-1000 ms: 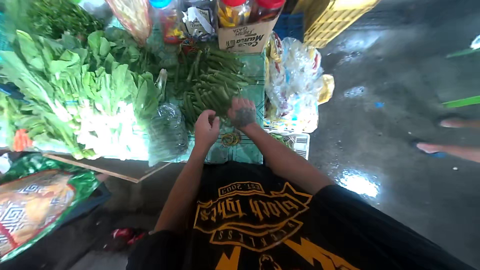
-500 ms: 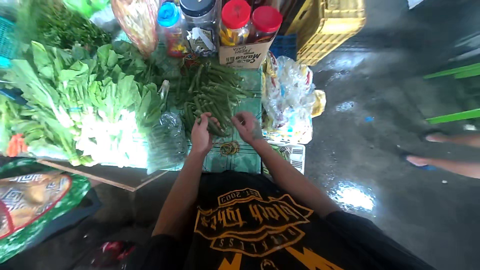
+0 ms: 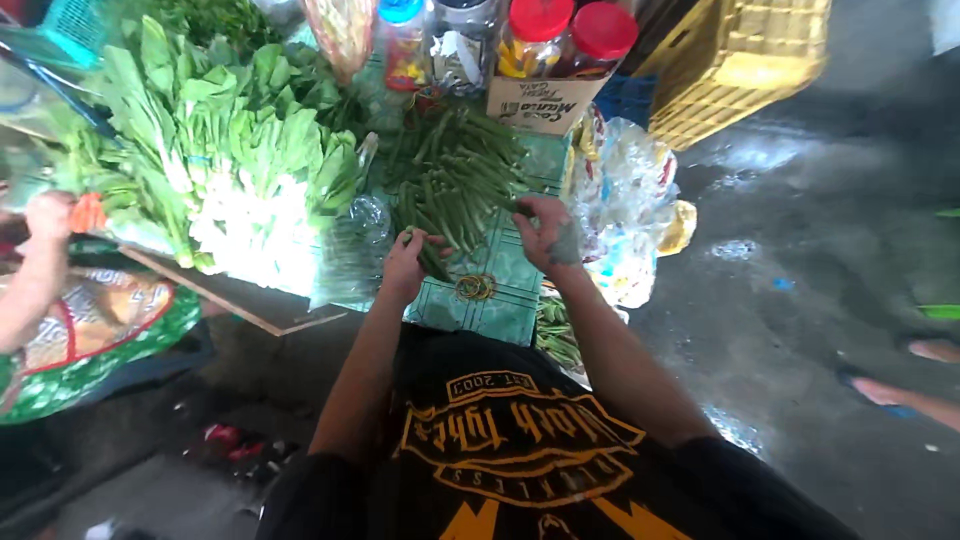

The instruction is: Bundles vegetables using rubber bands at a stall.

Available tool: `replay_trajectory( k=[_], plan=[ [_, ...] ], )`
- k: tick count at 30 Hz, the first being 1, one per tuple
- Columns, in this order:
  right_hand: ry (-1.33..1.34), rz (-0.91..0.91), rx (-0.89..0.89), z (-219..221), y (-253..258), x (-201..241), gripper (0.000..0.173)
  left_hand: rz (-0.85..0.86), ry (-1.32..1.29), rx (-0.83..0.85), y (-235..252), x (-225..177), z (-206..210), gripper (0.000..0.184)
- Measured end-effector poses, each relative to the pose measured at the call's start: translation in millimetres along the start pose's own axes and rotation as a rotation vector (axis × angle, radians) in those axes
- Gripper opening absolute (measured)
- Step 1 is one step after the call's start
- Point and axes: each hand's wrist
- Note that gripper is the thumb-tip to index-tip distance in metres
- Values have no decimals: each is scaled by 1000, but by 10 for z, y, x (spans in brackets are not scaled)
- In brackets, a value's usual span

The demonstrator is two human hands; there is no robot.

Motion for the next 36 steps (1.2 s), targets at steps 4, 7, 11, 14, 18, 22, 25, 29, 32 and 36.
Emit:
replay_trajectory(
  k=[4, 7, 11, 14, 18, 22, 25, 29, 32, 36],
  plan=[
    [78, -391, 253, -330, 120, 130, 22, -107, 40, 82, 95, 3, 27, 45],
    [96, -530, 524, -235, 231, 418, 21, -157, 150, 337, 80, -4, 29, 49],
    [85, -342, 621, 84, 292, 697, 39, -128, 227, 520, 154, 108, 16, 46],
    [307, -136, 581, 244, 177, 666, 43, -144, 93, 460, 143, 195, -145, 44],
    [303, 201, 529, 198, 79, 515, 43, -200, -46, 325, 98, 240, -397, 36],
    [-145, 157, 529, 342, 99, 460, 36, -234, -262, 287, -14, 247, -625, 33],
    [-333, 219, 389, 497, 114, 822, 36, -219, -398, 300, -87, 227, -570, 29],
    [-435, 53, 377, 819, 195, 1151, 50, -284, -568, 239, -48, 224, -452, 34],
    [-542, -67, 359, 964, 280, 1207, 45, -232, -626, 275, -31, 190, -478, 36],
    [-517, -255, 186, 1092, 478, 1243, 34, -136, -617, 204, -102, 79, -566, 23]
  ],
)
Point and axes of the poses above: each hand's wrist, its own y-axis towards the middle knuckle, its own z-axis out of the palm, x = y × z, and after that the axes turned 9 degrees about -y, right-handed
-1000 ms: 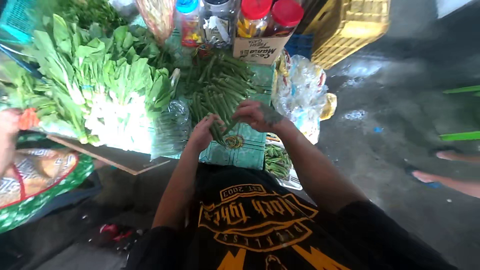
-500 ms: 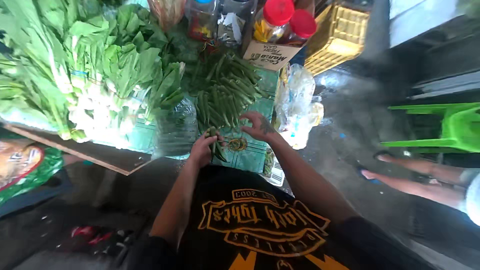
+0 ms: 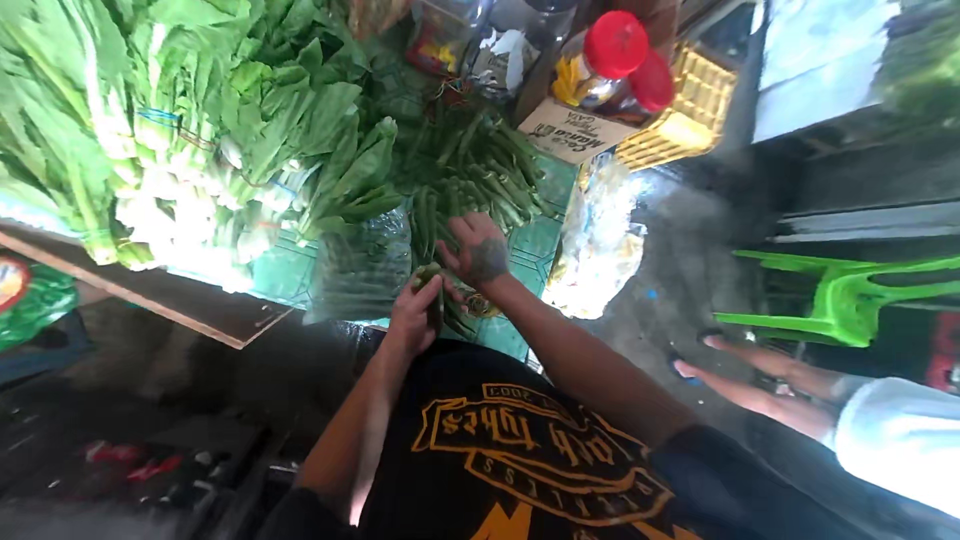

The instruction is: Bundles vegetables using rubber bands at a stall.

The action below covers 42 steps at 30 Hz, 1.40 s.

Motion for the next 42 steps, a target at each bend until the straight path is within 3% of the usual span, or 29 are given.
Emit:
replay_trajectory(
  k=[4, 7, 9, 13, 17, 19, 22, 24, 26, 32, 36, 42],
  plan=[
    [57, -106, 155, 81, 470, 134, 41, 32, -21, 40, -98, -119, -81, 26],
    [67, -170, 267, 126, 718, 167, 24, 83, -45, 8, -183, -164, -121, 25],
    [85, -194, 272, 89, 762, 136, 21, 121, -39, -23, -235, -208, -147, 24],
    [132, -74, 76, -60, 537, -107, 37, 164, -54, -33, -292, -273, -144, 29],
    [202, 180, -156, -258, 241, -593, 29, 183, -21, -82, -172, -354, 20, 19],
    [204, -27, -84, -249, -66, -626, 21, 184, 0, -85, -168, -378, 0, 26],
    [132, -437, 257, 100, -608, -504, 22, 178, 48, -51, -80, -352, -35, 32],
    [99, -466, 221, 519, -864, -404, 28, 194, 71, -47, -30, -340, -42, 29],
    [193, -431, 77, 671, -742, -236, 25, 268, 118, -37, -4, -449, 2, 24],
    [718, 52, -102, -380, -484, -89, 39, 334, 333, 45, -59, -480, 233, 32],
    [782, -25, -193, -605, -424, 73, 28, 352, 463, 111, 71, -344, 487, 38],
    [834, -16, -227, -748, -583, 49, 15, 310, 486, 190, 89, -324, 538, 27]
  ],
)
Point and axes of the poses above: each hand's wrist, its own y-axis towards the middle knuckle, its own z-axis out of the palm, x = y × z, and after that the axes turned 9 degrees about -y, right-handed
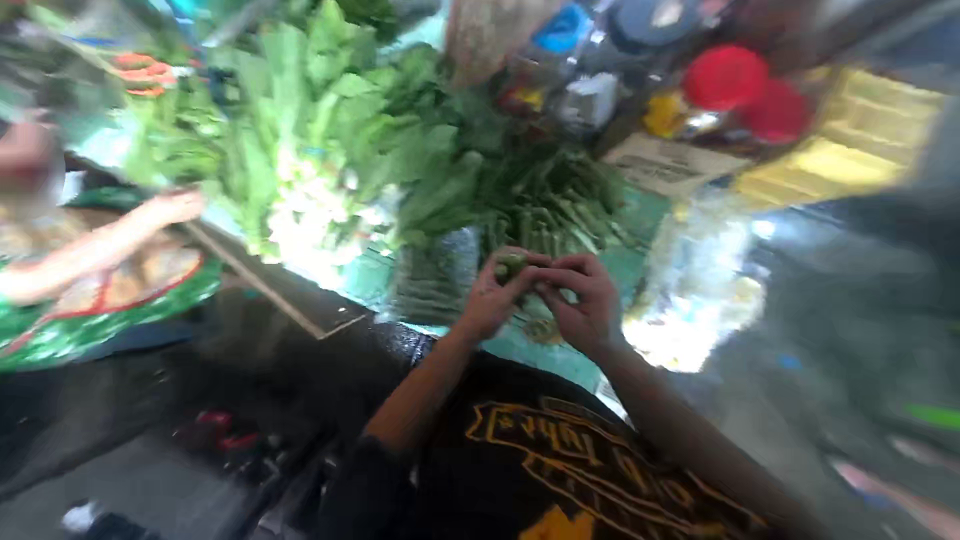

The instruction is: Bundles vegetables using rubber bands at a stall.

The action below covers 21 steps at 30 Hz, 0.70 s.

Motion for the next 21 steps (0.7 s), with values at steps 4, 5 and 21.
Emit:
replay_trajectory(
  k=[4, 5, 21],
  plan=[
    [108, -14, -17, -437, 238, 85, 39, 62, 132, 205, 29, 110, -109, 32],
    [75, -56, 4, -560, 326, 163, 51, 67, 163, 251, 26, 122, -111, 33],
    [-429, -211, 301, -126, 9, -67, 40, -151, 791, 394, 42, -43, 56, 45]
  ],
)
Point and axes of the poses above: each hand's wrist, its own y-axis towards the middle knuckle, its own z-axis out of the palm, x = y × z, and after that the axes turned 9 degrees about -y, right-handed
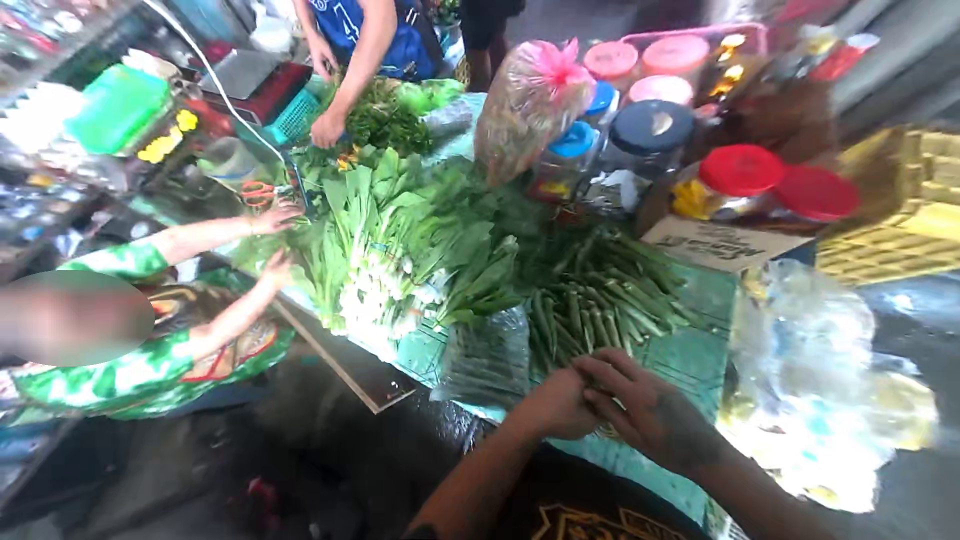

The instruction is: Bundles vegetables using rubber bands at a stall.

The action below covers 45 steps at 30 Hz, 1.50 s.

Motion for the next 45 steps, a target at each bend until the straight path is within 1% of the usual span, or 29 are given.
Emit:
replay_trajectory(
  k=[2, 3, 7, 10, 12, 14, 16, 18, 20, 22, 23, 24, 25, 26, 27, 28, 29, 31, 32, 34, 36, 37, 39, 40, 42, 43, 45],
  plan=[
    [43, 0, -9, 15, -29, -55, 40, -24, -73, 14, 24, -5, 9, 56],
    [82, 17, -3, 10, -54, -70, 39, -39, -111, 18, 33, 0, 21, 59],
    [231, 97, 16, 28, -175, -142, 36, -103, -224, 51, 32, -7, 91, 55],
    [292, 110, 19, 1, -186, -188, 35, -140, -255, 50, 22, -73, 99, 61],
    [324, 124, 45, -87, -194, -173, 33, -125, -227, 39, 12, -52, 106, 63],
    [322, 145, 70, -222, -167, -115, 31, -83, -171, 32, 21, 18, 97, 58],
    [278, 143, 81, -295, -122, -47, 31, -30, -122, 17, 39, 94, 105, 45],
    [250, 146, 79, -274, -146, 23, 31, -7, -125, -10, 22, 138, 181, 36],
    [244, 170, 47, -208, -218, 77, 32, 21, -74, -51, -2, 177, 247, 33],
    [260, 179, -5, -106, -275, 0, 40, 3, 13, -76, -4, 189, 215, 32],
    [287, 209, -12, -91, -291, -55, 48, -30, 37, -96, -24, 156, 175, 30],
    [321, 279, 8, -129, -344, -89, 55, -72, 53, -122, -77, 70, 153, 29],
    [328, 362, 31, -187, -435, -116, 57, -140, 66, -136, -145, -30, 147, 30],
    [321, 453, 48, -221, -494, -180, 54, -193, 90, -154, -177, -74, 115, 30],
    [302, 552, 60, -197, -605, -274, 47, -242, 112, -161, -195, -23, 115, 30],
    [250, 631, 60, -106, -769, -383, 40, -253, 114, -174, -215, 80, 130, 31],
    [194, 686, 71, 14, -935, -514, 35, -228, 125, -205, -205, 177, 128, 34],
    [131, 743, 155, 242, -1165, -713, 29, -190, 129, -280, -167, 298, 89, 36],
    [112, 741, 172, 376, -1257, -723, 26, -195, 123, -300, -178, 318, 79, 36],
    [78, 739, 223, 578, -1331, -664, 27, -205, 110, -299, -186, 296, 77, 32],
    [53, 710, 167, 756, -1303, -636, 30, -211, 110, -279, -149, 244, 79, 30],
    [36, 678, 126, 828, -1260, -627, 30, -214, 118, -273, -133, 206, 84, 31],
    [1, 584, 112, 893, -1121, -604, 30, -177, 125, -278, -114, 156, 104, 29],
    [-28, 522, 119, 938, -1084, -608, 29, -152, 114, -282, -111, 152, 133, 28],
    [-124, 414, 189, 1009, -1149, -646, 28, -108, 49, -286, -90, 162, 270, 27],
    [-159, 371, 212, 1031, -1172, -682, 26, -94, 29, -299, -66, 167, 327, 30],
    [-131, 320, 152, 1096, -1089, -693, 22, -113, 44, -308, -44, 219, 294, 39]
  ],
)
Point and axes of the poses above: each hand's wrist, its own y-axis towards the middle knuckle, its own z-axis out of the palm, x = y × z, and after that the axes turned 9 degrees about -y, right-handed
